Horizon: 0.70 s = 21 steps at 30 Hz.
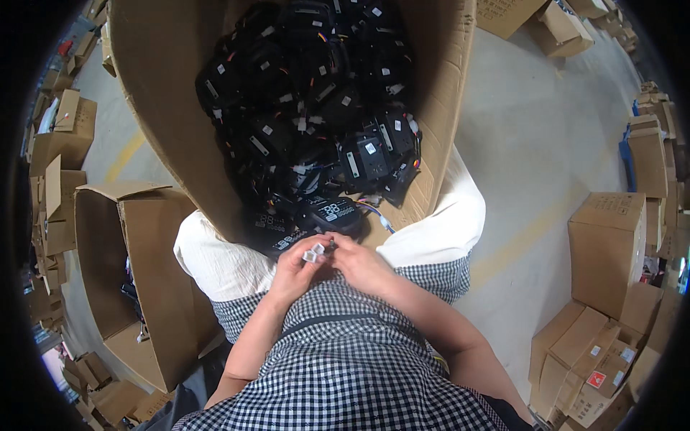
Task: The person fastens the buckle of an apron strap around their waist and then connects plastic wire harness plugs on electronic display meters inside a cardboard box by hand.
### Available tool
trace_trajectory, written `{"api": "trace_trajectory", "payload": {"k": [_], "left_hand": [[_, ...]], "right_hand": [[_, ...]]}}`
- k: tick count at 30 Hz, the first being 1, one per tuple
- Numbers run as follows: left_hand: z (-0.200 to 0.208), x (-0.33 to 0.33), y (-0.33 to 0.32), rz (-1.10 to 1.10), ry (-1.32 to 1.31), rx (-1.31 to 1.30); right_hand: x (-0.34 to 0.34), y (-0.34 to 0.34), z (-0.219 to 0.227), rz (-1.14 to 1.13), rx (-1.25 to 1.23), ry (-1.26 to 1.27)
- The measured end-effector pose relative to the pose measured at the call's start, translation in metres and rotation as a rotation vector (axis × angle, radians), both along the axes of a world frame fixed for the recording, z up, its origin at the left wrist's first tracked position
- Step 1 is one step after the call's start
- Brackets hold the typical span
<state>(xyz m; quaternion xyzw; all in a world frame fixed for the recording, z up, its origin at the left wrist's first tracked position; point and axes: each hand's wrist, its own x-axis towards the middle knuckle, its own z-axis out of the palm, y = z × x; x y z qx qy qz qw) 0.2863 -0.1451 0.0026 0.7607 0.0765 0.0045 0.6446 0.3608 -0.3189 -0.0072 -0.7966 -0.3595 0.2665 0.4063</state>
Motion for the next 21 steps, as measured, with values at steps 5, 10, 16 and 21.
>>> {"api": "trace_trajectory", "payload": {"k": [5,10,16,21], "left_hand": [[0.009,-0.001,0.003,-0.110,0.137,0.024],[0.003,-0.003,-0.001,-0.196,0.160,0.059],[0.016,-0.003,-0.001,-0.189,0.375,0.081],[0.010,-0.004,0.002,-0.226,0.251,0.107]], "right_hand": [[0.016,-0.028,0.041,-0.141,-0.112,0.134],[0.026,-0.015,0.070,0.041,-0.241,-0.282],[0.044,-0.015,0.061,0.368,-0.312,-0.425],[0.059,-0.010,0.056,0.511,-0.297,-0.229]]}}
